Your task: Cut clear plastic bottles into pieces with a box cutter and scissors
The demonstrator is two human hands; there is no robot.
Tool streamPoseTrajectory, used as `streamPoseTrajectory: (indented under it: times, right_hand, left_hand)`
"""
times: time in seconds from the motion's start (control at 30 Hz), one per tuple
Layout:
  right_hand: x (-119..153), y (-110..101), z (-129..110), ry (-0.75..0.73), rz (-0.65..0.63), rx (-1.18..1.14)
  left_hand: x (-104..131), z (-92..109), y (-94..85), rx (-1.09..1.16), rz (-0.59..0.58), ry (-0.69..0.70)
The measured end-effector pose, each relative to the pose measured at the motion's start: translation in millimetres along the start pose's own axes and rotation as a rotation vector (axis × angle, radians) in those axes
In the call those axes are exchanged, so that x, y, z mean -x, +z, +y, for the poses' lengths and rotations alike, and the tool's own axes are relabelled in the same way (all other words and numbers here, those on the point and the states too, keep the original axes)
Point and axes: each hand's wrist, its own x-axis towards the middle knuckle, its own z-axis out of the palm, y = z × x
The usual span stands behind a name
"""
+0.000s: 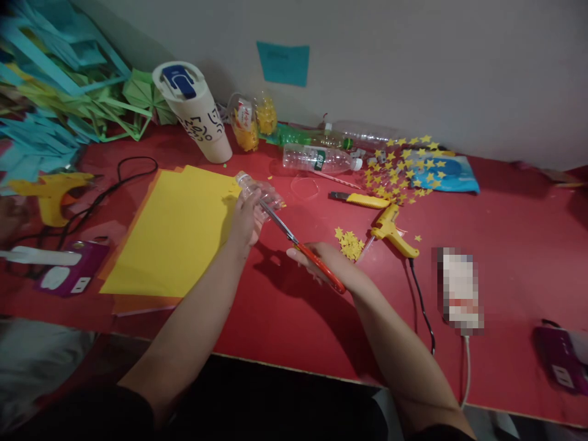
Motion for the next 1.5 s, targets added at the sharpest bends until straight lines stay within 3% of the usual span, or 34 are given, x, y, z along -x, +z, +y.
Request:
streamPoseTrajectory:
  times: [0.33, 0.7, 1.03, 1.3, 1.5]
  right_hand:
    - [-1.7, 0.1, 3.1, -0.003, 0.003, -0.025]
    - [-4.7, 7.0, 5.6, 0.013, 0.039, -0.028]
    - [-7.0, 11.2, 5.4, 0.054, 0.058, 0.001]
    - [-2.1, 7.4, 3.4, -0.017, 0.03, -0.058]
    - [-2.2, 8.0, 2.8, 0.033, 0.066, -0.077]
  left_hand:
    - [0.6, -1.8, -1.0, -0.002, -0.074, 0.013]
    - [2.1, 0.9, 3.0, 0.051, -0.007, 0.022]
    - [0.6, 2.9, -0.6, -0.037, -0.017, 0.022]
    - [-6.1, -8.4, -8.3, -0.159, -0.104, 0.215]
    - [-8.3, -11.6, -10.2, -0.177, -0.113, 0.221]
